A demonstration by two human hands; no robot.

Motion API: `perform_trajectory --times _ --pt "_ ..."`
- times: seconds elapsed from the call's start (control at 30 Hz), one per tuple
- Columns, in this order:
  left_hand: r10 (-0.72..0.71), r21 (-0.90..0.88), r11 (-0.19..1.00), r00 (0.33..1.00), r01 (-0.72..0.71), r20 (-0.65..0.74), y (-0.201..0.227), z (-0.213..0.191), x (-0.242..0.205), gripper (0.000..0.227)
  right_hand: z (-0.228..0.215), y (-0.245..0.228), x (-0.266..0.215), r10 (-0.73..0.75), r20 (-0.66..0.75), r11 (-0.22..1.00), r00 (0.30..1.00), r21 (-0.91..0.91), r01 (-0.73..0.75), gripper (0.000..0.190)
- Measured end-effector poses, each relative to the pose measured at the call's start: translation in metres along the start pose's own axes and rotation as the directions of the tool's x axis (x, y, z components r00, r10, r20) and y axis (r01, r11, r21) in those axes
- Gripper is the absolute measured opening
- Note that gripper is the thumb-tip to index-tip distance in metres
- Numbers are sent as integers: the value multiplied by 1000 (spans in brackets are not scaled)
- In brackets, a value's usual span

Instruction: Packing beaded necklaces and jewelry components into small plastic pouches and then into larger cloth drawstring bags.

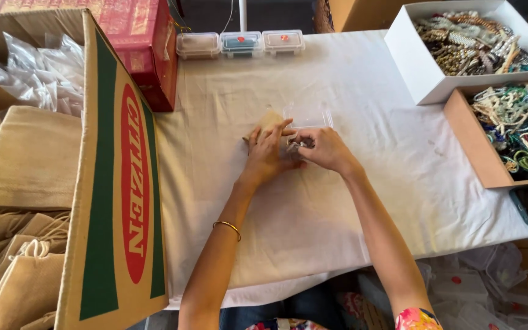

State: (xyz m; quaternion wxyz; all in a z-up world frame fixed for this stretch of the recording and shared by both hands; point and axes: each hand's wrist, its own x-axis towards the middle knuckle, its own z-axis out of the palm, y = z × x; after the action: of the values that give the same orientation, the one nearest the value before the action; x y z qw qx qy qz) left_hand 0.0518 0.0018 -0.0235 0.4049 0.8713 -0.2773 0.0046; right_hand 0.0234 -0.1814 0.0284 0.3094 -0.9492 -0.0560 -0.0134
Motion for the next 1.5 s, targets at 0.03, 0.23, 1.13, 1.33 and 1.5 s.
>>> perform_trajectory --times 0.03,0.23,1.13,1.33,1.5 --pt "0 -6 1000 1000 0 -1 0 -1 0 112 1 5 -1 -5 23 1000 1000 21 5 33" --pt "53 16 998 998 -52 -39 -9 4 14 118 -5 18 5 -158 84 982 984 118 148 23" --pt "8 81 997 1000 -9 5 -4 0 1 120 23 28 1 -60 -184 946 981 -324 -3 22" --pt "-27 46 999 999 26 36 5 -3 -1 119 36 48 3 25 -316 851 948 -491 -186 13" --pt "-49 2 999 998 49 39 4 -3 -1 114 16 11 -4 -123 -169 939 978 -339 60 16"
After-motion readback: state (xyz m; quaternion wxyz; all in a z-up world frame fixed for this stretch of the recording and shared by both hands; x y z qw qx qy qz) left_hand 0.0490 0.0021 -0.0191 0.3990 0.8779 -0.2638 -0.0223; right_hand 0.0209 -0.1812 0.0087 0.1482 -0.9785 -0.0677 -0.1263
